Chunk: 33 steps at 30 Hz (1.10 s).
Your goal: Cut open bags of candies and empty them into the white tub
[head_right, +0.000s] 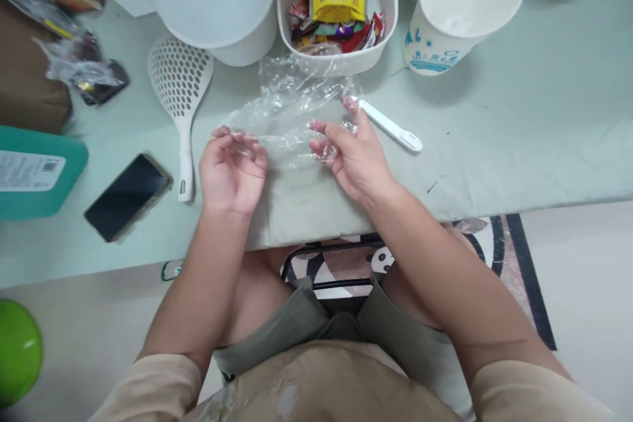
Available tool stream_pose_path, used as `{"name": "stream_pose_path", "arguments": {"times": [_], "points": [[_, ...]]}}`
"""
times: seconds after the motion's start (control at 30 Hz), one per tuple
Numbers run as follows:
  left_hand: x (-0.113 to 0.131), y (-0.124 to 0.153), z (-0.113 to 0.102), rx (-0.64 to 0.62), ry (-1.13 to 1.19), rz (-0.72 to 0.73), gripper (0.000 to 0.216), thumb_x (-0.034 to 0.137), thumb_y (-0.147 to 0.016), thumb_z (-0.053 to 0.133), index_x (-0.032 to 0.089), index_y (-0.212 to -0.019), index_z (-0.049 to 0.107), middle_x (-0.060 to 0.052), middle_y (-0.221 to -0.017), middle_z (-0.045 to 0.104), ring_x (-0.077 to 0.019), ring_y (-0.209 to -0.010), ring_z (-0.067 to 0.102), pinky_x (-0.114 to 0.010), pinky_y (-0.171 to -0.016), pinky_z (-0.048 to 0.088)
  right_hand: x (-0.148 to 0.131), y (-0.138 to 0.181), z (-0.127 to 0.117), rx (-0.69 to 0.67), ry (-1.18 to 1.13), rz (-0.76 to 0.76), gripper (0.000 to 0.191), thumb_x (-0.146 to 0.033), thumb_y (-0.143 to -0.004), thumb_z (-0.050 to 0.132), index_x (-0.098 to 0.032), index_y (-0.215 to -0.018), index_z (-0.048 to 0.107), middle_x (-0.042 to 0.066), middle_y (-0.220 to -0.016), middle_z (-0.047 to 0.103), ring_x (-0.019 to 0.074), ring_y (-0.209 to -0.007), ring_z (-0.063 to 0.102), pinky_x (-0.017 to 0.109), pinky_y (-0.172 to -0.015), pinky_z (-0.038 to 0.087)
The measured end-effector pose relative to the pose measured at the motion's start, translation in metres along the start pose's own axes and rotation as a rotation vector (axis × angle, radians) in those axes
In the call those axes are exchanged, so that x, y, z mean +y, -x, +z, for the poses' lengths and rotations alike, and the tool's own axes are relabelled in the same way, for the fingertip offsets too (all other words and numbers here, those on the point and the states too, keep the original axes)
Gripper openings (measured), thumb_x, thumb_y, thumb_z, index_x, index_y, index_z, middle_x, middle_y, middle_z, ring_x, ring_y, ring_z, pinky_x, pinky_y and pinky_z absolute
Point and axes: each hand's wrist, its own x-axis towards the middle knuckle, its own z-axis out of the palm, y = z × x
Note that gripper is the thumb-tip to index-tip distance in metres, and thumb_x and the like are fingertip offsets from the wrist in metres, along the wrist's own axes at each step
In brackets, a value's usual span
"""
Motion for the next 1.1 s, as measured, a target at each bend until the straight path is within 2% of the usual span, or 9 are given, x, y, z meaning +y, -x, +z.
{"name": "stream_pose_path", "arguments": {"times": [0.17,0.23,0.27,0.37,0.43,0.57,0.63,0.97,1.1], "points": [[0.006,-0.001,-0.009,0.338,-0.051,0.109,0.022,0.04,-0.083,0.059,0.028,-0.097,0.046,-0.003,-0.093,0.06,-0.0164,-0.085,0.065,-0.036,-0.073,0.056,-0.002,0.005,-0.003,-0.035,0.024,0.029,0.045,-0.035,-0.083,0.074,-0.031,-0.124,0.053,-0.004,-0.084,0.077,0.0157,-0.077,0.076,0.029,-0.069,0.063],[0.013,0.013,-0.004,0.524,-0.228,0.393,0.023,0.044,-0.087,0.057,0.03,-0.104,0.05,-0.003,-0.097,0.058,-0.0175,-0.088,0.063,-0.043,-0.078,0.054,-0.002,0.008,-0.001,-0.042,0.016,0.048,0.039,-0.039,-0.087,0.07,-0.029,-0.122,0.055,-0.003,-0.082,0.077,0.0177,-0.082,0.078,0.032,-0.074,0.064],[0.017,0.021,0.0,0.526,-0.41,0.601,0.023,0.046,-0.091,0.055,0.03,-0.107,0.053,-0.004,-0.102,0.058,-0.0194,-0.098,0.062,-0.048,-0.087,0.052,-0.002,0.009,0.0,-0.041,0.01,0.055,0.038,-0.04,-0.088,0.068,-0.029,-0.121,0.055,-0.003,-0.081,0.078,0.0185,-0.085,0.079,0.034,-0.076,0.064],[0.019,0.044,0.015,0.076,-0.823,1.047,0.025,0.053,-0.093,0.06,0.03,-0.103,0.065,-0.003,-0.099,0.061,-0.0222,-0.098,0.064,-0.052,-0.086,0.049,-0.001,0.011,0.004,-0.04,0.006,0.071,0.035,-0.039,-0.088,0.065,-0.029,-0.12,0.055,-0.003,-0.081,0.078,0.0194,-0.09,0.079,0.035,-0.08,0.064],[0.013,0.052,0.025,-0.126,-0.975,1.079,0.044,0.053,-0.084,0.075,0.027,-0.118,0.068,-0.009,-0.112,0.068,-0.0283,-0.108,0.065,-0.052,-0.089,0.048,0.0,0.011,0.005,-0.039,0.014,0.07,0.035,-0.038,-0.087,0.066,-0.028,-0.12,0.056,-0.002,-0.082,0.079,0.019,-0.09,0.079,0.035,-0.081,0.063],[-0.001,0.049,0.035,-0.006,-0.918,1.142,0.01,0.026,-0.092,0.07,0.031,-0.1,0.073,-0.003,-0.094,0.072,-0.0217,-0.094,0.068,-0.041,-0.085,0.045,0.003,0.01,0.003,-0.032,0.017,0.052,0.036,-0.036,-0.086,0.066,-0.028,-0.12,0.056,-0.002,-0.084,0.079,0.0187,-0.091,0.079,0.034,-0.081,0.063],[-0.002,0.047,0.034,0.008,-0.863,1.201,0.012,0.021,-0.092,0.068,0.032,-0.093,0.073,0.0,-0.082,0.07,-0.0184,-0.084,0.067,-0.038,-0.08,0.043,0.003,0.008,0.001,-0.028,0.016,0.054,0.035,-0.036,-0.087,0.066,-0.029,-0.119,0.056,-0.001,-0.086,0.079,0.019,-0.093,0.079,0.034,-0.081,0.063],[-0.001,0.049,0.033,-0.093,-0.77,1.32,0.016,0.017,-0.085,0.075,0.031,-0.091,0.072,0.005,-0.07,0.066,-0.014,-0.071,0.065,-0.036,-0.072,0.04,-0.001,-0.001,-0.004,0.042,0.018,0.035,0.032,-0.036,-0.088,0.062,-0.028,-0.118,0.056,-0.001,-0.087,0.077,0.02,-0.087,0.078,0.037,-0.076,0.065],[0.001,0.055,0.031,-0.19,-0.739,1.338,0.007,0.032,-0.089,0.072,0.031,-0.082,0.068,0.004,-0.066,0.06,-0.0138,-0.064,0.061,-0.037,-0.068,0.043,-0.003,-0.004,-0.008,0.055,0.039,0.006,0.033,-0.037,-0.087,0.062,-0.028,-0.118,0.055,0.001,-0.091,0.077,0.0203,-0.085,0.078,0.036,-0.074,0.065]]}}
